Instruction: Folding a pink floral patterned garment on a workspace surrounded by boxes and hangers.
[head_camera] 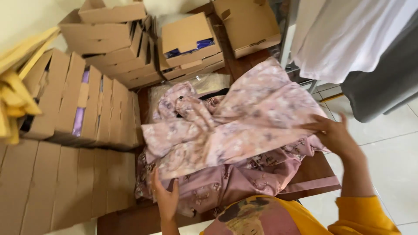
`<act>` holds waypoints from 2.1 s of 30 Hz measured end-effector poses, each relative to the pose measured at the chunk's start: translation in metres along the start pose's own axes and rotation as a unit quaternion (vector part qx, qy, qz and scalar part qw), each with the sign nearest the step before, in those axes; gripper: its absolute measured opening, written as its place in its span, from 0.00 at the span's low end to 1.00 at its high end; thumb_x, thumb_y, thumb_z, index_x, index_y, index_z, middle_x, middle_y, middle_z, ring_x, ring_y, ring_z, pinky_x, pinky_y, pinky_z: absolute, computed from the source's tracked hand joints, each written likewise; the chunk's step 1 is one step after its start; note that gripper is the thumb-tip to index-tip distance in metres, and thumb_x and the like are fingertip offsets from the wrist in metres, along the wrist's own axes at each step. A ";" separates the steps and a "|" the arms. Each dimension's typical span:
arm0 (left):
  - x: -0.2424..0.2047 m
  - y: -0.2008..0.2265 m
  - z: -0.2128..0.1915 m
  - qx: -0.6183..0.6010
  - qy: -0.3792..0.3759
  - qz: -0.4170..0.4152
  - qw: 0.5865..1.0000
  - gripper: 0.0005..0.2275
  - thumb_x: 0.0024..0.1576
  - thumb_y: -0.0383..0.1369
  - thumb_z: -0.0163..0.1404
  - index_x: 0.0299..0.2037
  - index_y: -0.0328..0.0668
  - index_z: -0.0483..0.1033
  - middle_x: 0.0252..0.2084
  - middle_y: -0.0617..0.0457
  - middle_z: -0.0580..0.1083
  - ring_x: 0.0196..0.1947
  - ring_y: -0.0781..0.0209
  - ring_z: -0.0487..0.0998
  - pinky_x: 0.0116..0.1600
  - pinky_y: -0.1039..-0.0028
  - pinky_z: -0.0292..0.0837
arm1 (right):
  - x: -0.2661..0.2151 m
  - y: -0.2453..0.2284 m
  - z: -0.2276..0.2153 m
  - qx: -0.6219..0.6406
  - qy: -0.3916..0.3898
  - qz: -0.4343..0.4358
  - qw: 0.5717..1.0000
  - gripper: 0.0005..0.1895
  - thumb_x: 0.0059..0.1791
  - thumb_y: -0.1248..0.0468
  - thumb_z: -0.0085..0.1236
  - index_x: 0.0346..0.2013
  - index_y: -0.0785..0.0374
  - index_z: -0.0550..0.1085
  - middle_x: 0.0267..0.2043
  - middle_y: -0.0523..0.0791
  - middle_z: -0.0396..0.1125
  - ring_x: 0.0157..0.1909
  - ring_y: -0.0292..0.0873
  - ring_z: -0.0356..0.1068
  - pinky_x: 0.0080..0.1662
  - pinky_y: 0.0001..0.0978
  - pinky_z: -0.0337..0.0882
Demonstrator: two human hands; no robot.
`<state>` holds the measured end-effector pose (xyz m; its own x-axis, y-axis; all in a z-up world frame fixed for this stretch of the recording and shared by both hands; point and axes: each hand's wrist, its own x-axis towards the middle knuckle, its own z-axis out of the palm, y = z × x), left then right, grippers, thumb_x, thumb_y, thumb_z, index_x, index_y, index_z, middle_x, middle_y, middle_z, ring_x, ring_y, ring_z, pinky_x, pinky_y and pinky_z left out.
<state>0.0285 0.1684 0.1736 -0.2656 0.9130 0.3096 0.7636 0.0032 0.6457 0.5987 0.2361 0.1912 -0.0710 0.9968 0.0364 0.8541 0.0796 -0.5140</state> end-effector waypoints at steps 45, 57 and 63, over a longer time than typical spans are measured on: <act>-0.052 -0.095 -0.070 -0.053 -0.099 -0.191 0.975 0.14 0.50 0.44 0.63 0.28 0.41 0.79 0.17 0.51 0.68 0.19 0.54 0.71 0.51 0.55 0.70 | 0.158 -0.231 0.214 0.387 -0.189 0.041 0.901 0.15 0.53 0.70 0.58 0.54 0.67 0.69 0.43 0.50 0.73 0.41 0.44 0.75 0.42 0.33 0.77; -0.029 -0.048 -0.066 0.019 -0.044 -0.095 0.994 0.26 0.41 0.40 0.64 0.51 0.39 0.77 0.49 0.42 0.78 0.49 0.41 0.77 0.54 0.55 0.71 | 0.162 -0.296 0.245 -0.056 0.055 -0.163 0.983 0.27 0.44 0.59 0.62 0.57 0.61 0.71 0.63 0.56 0.62 0.70 0.61 0.56 0.64 0.59 0.61; -0.009 -0.022 -0.060 0.011 -0.009 -0.129 0.992 0.19 0.48 0.39 0.63 0.47 0.40 0.78 0.46 0.43 0.78 0.45 0.43 0.79 0.50 0.59 0.74 | 0.234 -0.274 0.304 -0.242 -0.054 -0.176 0.953 0.20 0.46 0.54 0.60 0.46 0.64 0.78 0.52 0.57 0.71 0.57 0.58 0.69 0.55 0.51 0.71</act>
